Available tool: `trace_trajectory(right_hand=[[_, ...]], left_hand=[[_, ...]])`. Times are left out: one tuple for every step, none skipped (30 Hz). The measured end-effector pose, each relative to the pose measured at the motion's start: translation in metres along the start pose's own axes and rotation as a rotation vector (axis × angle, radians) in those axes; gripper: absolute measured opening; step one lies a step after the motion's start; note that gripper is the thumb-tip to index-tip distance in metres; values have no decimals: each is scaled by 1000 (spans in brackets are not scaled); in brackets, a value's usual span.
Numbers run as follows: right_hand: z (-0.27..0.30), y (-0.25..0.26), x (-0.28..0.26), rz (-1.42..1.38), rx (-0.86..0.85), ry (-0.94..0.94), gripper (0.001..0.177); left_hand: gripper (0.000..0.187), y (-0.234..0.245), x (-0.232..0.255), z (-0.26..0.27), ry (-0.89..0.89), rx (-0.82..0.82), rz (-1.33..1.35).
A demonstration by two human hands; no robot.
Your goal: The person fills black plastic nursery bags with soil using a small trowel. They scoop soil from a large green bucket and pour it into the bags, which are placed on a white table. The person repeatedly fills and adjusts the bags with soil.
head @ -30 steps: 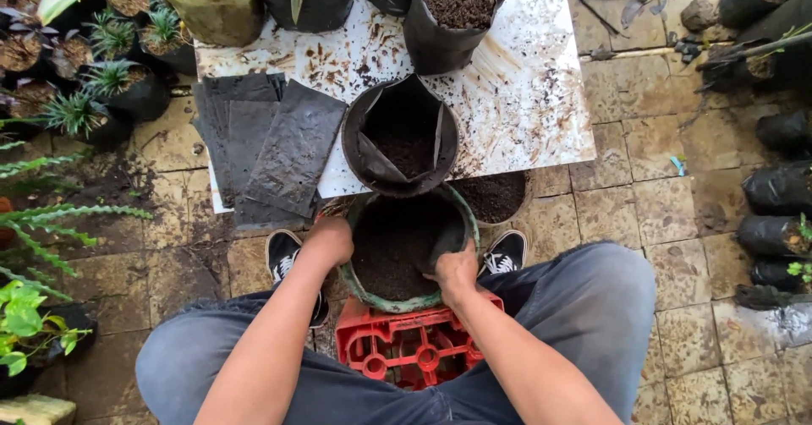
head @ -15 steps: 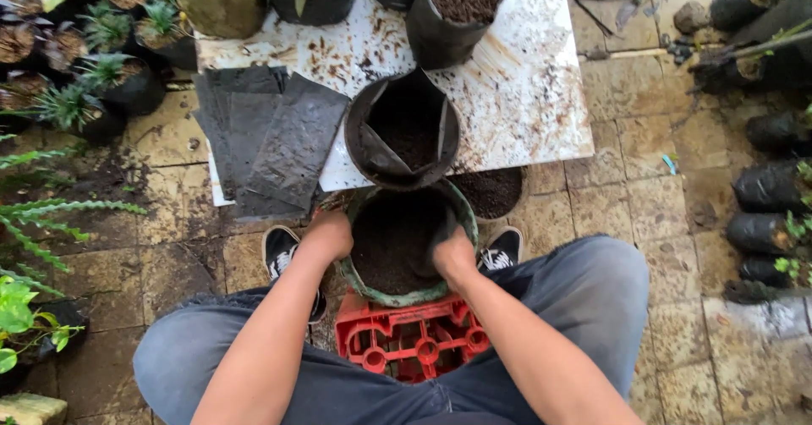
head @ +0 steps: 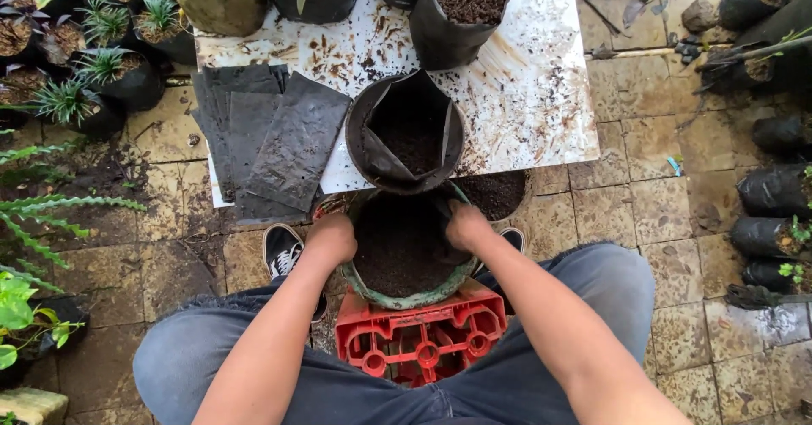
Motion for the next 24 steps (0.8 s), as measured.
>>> trace_trajectory(right_hand=[[1,27,6,-1,1,1,30],[2,49,10,95,-109,55,33],[4,70,15,192,-219,110,36],[-2,88,15,191,-218,113,36],[-8,103,13,196,-254,142,34],[-14,119,12,201,-291,170,32],[-14,149,13,198,-289,173,32],[-15,182,18,34,-260,77,31],[-14,214,22,-134,-230,-20,32],[-14,229,18,-140,-230,-18,32],[-15,246,20,-176,-215,-38,30],[-16,264,22,-212,-199,-59,28],[-23,256,17,-208,-195,-59,28],[-29,248,13,-225,-177,-60,27],[-35,241,7,-245,-160,-61,26],[-43,233,-2,-244,-157,-60,26],[-49,226,-14,-277,-137,-60,26],[-55,218,-25,-310,-117,-59,26],[-58,207,-34,-309,-117,-60,26],[-62,198,-42,-341,-96,-64,28],[-63,187,-52,-374,-78,-67,29],[-51,187,-62,-376,-81,-68,29],[-44,191,-70,-354,-32,-75,26],[-36,195,-77,-331,18,-82,25]], left_hand=[[36,-1,2,1,2,0,0],[40,-1,3,2,14,10,-3],[43,-1,4,4,27,19,-4],[43,-1,3,3,30,19,-2],[42,0,3,3,15,40,-4],[41,1,2,2,-1,61,-6],[41,1,2,2,3,60,-7],[43,0,2,2,-1,57,-12],[46,-1,2,3,-5,51,-19],[46,-3,0,4,-1,47,-23],[46,-3,0,2,15,34,-23],[46,-3,-1,1,32,20,-22],[46,2,3,3,32,25,-21],[47,5,6,6,22,-6,-32],[48,7,9,10,13,-39,-44],[48,7,7,8,14,-36,-44],[47,6,5,7,1,-21,-37],[46,5,4,6,-12,-6,-31],[46,7,5,7,-13,-4,-31],[46,9,5,7,4,-17,-32],[46,8,6,8,20,-35,-32],[46,4,5,6,19,-38,-33],[47,3,3,2,23,-33,-29],[47,2,1,-1,27,-28,-25]])
Point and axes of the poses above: each hand's wrist, its own z-axis away from the middle knuckle, its own y-axis out of the back of the hand, x = y × z, the point moved 5 cm from there along -z, towards the middle knuckle
